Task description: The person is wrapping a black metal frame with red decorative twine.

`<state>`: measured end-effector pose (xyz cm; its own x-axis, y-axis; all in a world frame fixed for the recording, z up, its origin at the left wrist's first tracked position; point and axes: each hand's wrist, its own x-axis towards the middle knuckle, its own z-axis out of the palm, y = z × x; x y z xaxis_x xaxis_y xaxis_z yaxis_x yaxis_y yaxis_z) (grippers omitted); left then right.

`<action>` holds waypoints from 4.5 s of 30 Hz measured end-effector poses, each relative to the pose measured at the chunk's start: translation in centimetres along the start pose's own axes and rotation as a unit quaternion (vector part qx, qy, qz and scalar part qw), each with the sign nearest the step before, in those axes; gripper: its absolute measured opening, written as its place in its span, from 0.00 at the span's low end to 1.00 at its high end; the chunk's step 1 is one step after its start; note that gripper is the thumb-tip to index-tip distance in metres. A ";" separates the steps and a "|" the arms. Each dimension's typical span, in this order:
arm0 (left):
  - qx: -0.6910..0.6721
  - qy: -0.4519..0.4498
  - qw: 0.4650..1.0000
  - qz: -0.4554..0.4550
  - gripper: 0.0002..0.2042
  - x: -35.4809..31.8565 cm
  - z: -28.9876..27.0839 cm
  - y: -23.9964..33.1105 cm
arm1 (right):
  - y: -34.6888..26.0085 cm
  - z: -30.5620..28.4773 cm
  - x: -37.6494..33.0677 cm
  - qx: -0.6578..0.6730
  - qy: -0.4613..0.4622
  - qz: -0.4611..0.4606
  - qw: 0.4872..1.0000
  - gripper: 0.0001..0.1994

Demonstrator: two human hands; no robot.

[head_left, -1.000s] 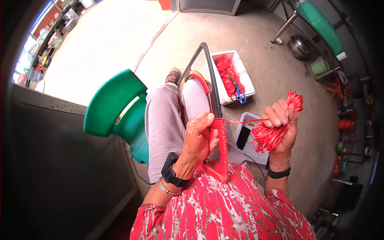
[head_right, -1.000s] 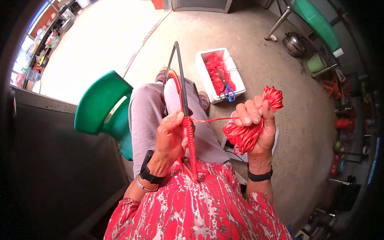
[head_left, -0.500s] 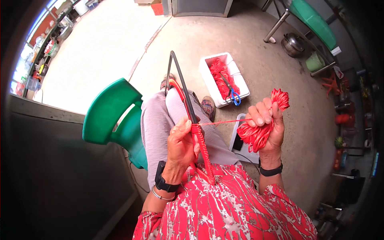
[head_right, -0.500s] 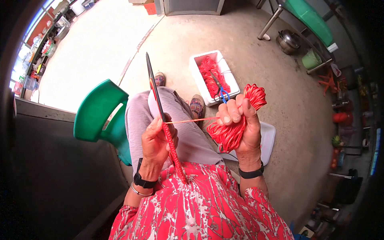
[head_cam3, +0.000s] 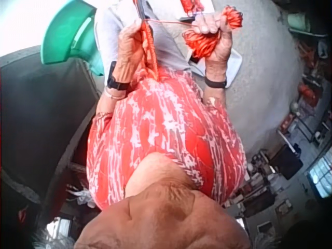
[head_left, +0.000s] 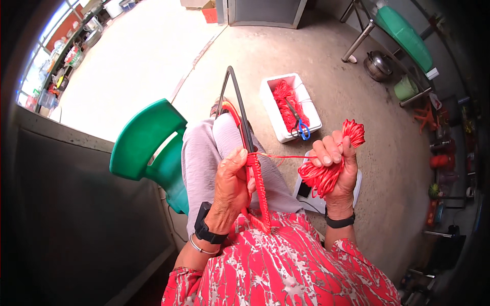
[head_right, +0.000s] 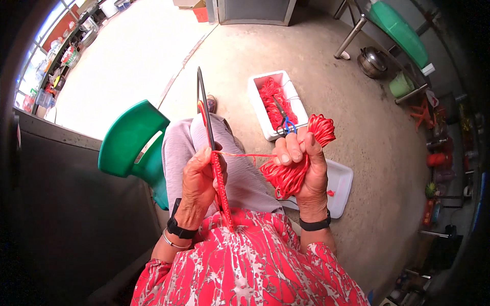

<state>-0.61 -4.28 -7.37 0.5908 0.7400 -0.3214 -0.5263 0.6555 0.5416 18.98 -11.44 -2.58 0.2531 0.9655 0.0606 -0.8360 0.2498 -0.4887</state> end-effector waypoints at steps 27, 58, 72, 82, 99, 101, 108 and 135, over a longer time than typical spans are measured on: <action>0.478 0.164 0.809 0.301 0.20 -2.6 -5.5 6.6 | -0.3 -2.0 -0.6 -0.001 0.047 0.012 0.999 0.15; 0.750 0.394 0.495 0.194 0.24 -2.6 -16.9 22.8 | 0.0 -1.7 -1.3 0.002 0.093 0.002 0.996 0.15; 0.708 0.415 0.538 0.194 0.20 -2.1 -19.7 24.4 | 1.0 -2.8 -2.1 0.002 0.099 0.012 0.995 0.15; 0.703 0.416 0.548 0.177 0.19 -2.4 -20.0 25.3 | 1.5 -2.3 -1.9 0.008 0.117 0.049 0.992 0.15; 0.299 0.591 0.748 -0.033 0.13 -16.3 -29.4 -8.4 | 3.9 -3.3 -2.3 -0.061 0.229 0.139 0.962 0.12; 0.138 0.534 0.833 -0.042 0.18 -16.1 -28.3 -9.1 | 3.4 -5.3 -3.1 -0.110 0.263 0.121 0.951 0.13; 0.090 0.342 0.935 0.024 0.17 -15.8 -23.0 -7.5 | 3.1 -5.5 -1.9 -0.088 0.227 0.147 0.959 0.08; -0.271 0.311 0.909 -0.065 0.15 -12.4 -29.2 -9.6 | 3.9 -3.2 -2.8 -0.198 0.297 0.172 0.918 0.19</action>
<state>-20.77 -15.32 -31.28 0.2981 0.4826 -0.8236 -0.8005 0.5964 0.0597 16.58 -13.36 -7.47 0.3271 0.7432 -0.5836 -0.7028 -0.2215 -0.6760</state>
